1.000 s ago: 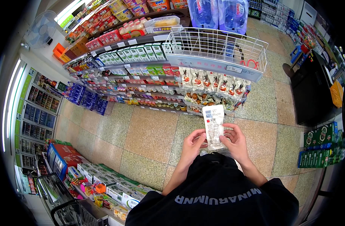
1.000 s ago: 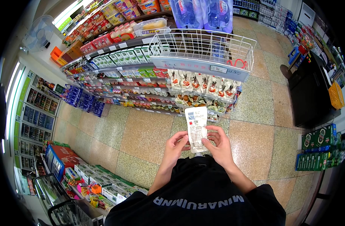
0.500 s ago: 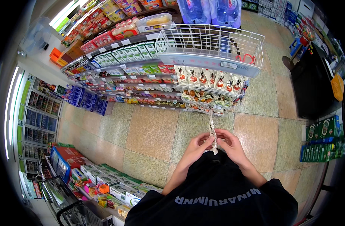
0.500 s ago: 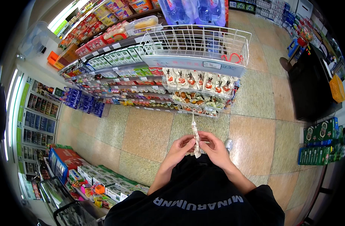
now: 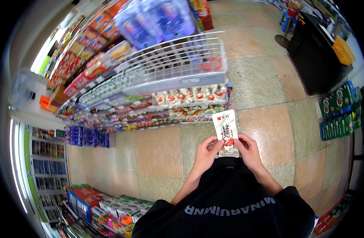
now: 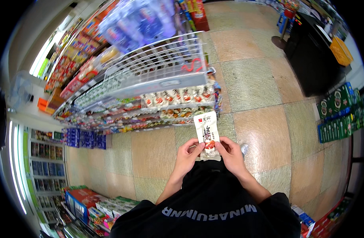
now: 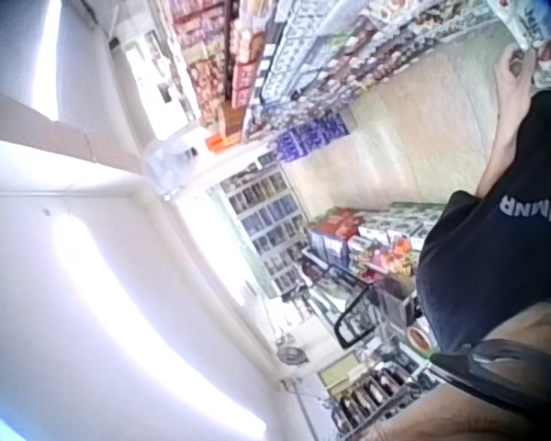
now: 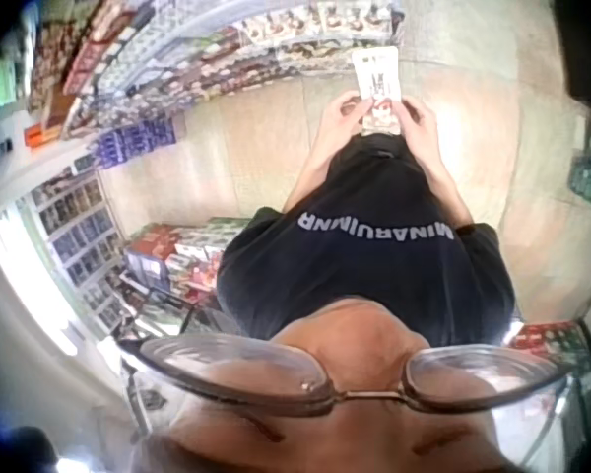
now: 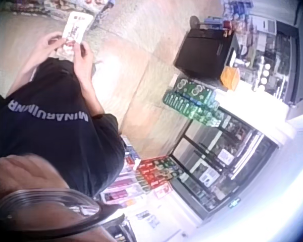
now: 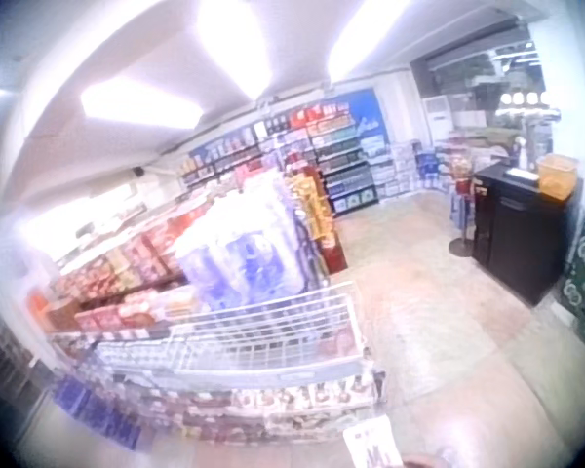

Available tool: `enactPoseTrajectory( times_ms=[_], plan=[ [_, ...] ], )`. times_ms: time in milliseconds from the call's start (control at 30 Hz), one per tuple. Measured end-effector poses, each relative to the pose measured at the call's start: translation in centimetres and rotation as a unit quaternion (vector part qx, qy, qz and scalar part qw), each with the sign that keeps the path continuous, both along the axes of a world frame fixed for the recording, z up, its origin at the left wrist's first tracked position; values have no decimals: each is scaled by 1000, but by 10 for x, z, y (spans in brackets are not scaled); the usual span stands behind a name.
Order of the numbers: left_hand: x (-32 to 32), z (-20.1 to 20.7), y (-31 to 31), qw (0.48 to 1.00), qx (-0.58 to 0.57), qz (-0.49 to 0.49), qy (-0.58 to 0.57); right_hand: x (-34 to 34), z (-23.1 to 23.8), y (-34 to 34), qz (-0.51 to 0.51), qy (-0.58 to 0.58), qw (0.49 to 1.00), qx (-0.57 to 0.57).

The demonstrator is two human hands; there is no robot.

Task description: The person picks up several packaged items from a shelf, walks to a counter, and places them one at a time into a yellow basket.

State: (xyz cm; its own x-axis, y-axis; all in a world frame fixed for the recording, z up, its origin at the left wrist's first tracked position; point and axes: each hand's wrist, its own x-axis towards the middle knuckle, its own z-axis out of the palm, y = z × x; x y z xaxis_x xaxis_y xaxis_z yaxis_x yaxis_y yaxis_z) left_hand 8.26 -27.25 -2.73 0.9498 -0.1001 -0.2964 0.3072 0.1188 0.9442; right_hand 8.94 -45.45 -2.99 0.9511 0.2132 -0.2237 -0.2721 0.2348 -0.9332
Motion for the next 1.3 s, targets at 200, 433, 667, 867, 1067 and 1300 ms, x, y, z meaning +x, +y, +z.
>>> enactPoseTrajectory(
  times_ms=[200,433,667,867,1067,1300],
  plan=[
    [49,2,-73,997,12,-69,-34,12,-1,-63,-116,-15,993,25],
    [107,-4,-190,975,18,-207,-76,21,3,-166,-254,-18,967,-8],
    [139,-10,-311,945,-40,-318,-68,20,-5,-258,-387,-37,921,-17],
    [170,-22,-378,920,-27,-390,-24,33,-11,-306,-462,0,887,-13],
    [229,-29,-446,904,-65,-423,-3,83,-29,-370,-495,10,868,41],
    [336,-17,-550,884,-98,-456,-11,184,7,-474,-487,-25,872,24]
  ],
)
